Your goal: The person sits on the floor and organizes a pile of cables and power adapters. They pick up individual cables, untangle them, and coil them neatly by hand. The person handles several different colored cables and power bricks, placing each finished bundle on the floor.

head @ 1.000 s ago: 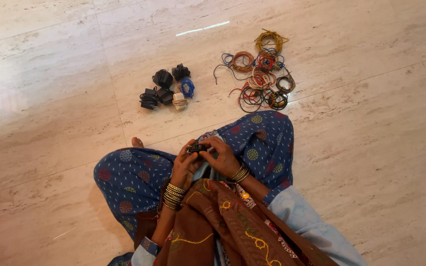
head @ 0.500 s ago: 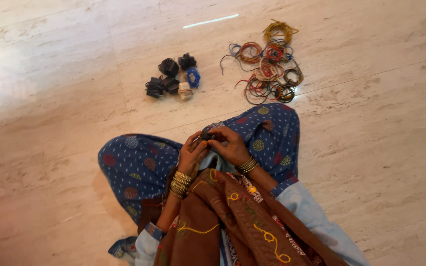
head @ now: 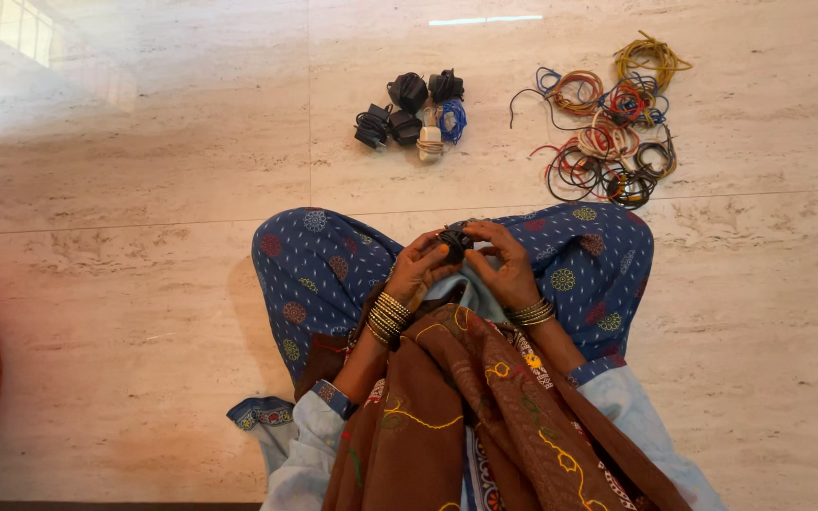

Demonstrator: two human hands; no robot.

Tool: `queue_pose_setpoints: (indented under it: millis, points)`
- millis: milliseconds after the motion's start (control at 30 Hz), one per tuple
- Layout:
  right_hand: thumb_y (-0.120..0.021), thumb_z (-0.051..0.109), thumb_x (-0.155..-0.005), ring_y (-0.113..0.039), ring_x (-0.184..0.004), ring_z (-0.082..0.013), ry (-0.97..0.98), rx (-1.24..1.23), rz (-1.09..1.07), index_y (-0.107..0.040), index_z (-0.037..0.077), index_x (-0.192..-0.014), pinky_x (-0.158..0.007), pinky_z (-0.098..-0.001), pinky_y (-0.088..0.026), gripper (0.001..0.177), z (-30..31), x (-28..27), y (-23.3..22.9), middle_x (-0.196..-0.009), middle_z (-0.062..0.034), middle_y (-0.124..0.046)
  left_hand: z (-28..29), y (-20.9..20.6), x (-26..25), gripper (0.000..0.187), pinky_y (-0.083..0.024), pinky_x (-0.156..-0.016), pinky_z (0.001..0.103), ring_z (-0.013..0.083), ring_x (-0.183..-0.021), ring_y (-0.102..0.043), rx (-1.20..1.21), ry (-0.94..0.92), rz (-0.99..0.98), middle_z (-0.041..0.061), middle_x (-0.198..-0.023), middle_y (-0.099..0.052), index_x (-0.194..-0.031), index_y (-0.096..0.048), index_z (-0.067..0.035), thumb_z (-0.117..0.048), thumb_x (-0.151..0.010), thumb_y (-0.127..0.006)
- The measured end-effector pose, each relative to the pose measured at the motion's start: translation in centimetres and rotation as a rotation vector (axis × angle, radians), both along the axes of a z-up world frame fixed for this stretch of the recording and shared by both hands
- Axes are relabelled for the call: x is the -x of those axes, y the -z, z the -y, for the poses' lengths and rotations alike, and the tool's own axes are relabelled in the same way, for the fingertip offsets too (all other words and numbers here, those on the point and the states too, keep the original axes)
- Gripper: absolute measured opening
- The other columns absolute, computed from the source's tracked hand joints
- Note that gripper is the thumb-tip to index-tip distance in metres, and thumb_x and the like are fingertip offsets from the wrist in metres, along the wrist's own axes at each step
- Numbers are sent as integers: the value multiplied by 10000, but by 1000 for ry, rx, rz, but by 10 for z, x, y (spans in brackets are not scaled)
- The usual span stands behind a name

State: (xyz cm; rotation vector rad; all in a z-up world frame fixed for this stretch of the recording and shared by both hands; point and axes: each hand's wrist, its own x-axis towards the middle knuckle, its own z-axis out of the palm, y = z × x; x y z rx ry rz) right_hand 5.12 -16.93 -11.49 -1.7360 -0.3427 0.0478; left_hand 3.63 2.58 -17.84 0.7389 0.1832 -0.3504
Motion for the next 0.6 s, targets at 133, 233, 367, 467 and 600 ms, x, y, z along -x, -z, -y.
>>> queue_pose_setpoints:
  millis: [133, 233, 367, 467, 600]
  points:
    - [-662, -9, -936, -622, -1238, -175, -32, -215, -180, -590, 82, -1372, -941, -306, -602, 452, 1, -5, -6, -1425, -78, -575, -2, -3, -1, 434, -609, -947, 413, 239, -1107, -683, 0, 34, -11, 144, -1262, -657, -1372, -572, -22, -96, -960, -686]
    - [-666, -16, -929, -618, -1238, -179, -53, -163, -108, -618, 70, -1335, -929, -297, -597, 418, 0, -2, -8, -1446, -81, -547, -2, -1, -1, 413, -616, -939, 418, 238, -1118, -688, 36, 13, -31, 151, -1266, -661, -1357, -566, -12, -110, -970, -676]
    - [-740, 3, -883, -648, -1058, -166, 3, 137, -27, -698, 55, -1281, -804, -281, -589, 403, -2, 5, -12, -1255, -86, -634, -3, 4, 0, 413, -616, -940, 412, 249, -1111, -689, 5, 4, -11, 166, -1262, -665, -1362, -549, -3, -122, -989, -682]
    - [-728, 15, -922, -685, -1010, -160, -22, 27, -23, -717, 31, -1208, -837, -295, -563, 286, -1, 1, -15, -1135, -85, -697, -2, 8, 2, 431, -610, -936, 393, 232, -1103, -688, -39, 10, 35, 151, -1253, -665, -1342, -549, -24, -66, -944, -708]
    - [-745, 44, -883, -730, -914, -158, 40, 185, 70, -697, 14, -1081, -793, -308, -587, 205, -4, 3, -12, -1008, -72, -731, 0, 12, 5, 405, -607, -941, 361, 204, -1099, -682, -159, -36, 103, 134, -1248, -651, -1298, -545, -14, -31, -935, -725]
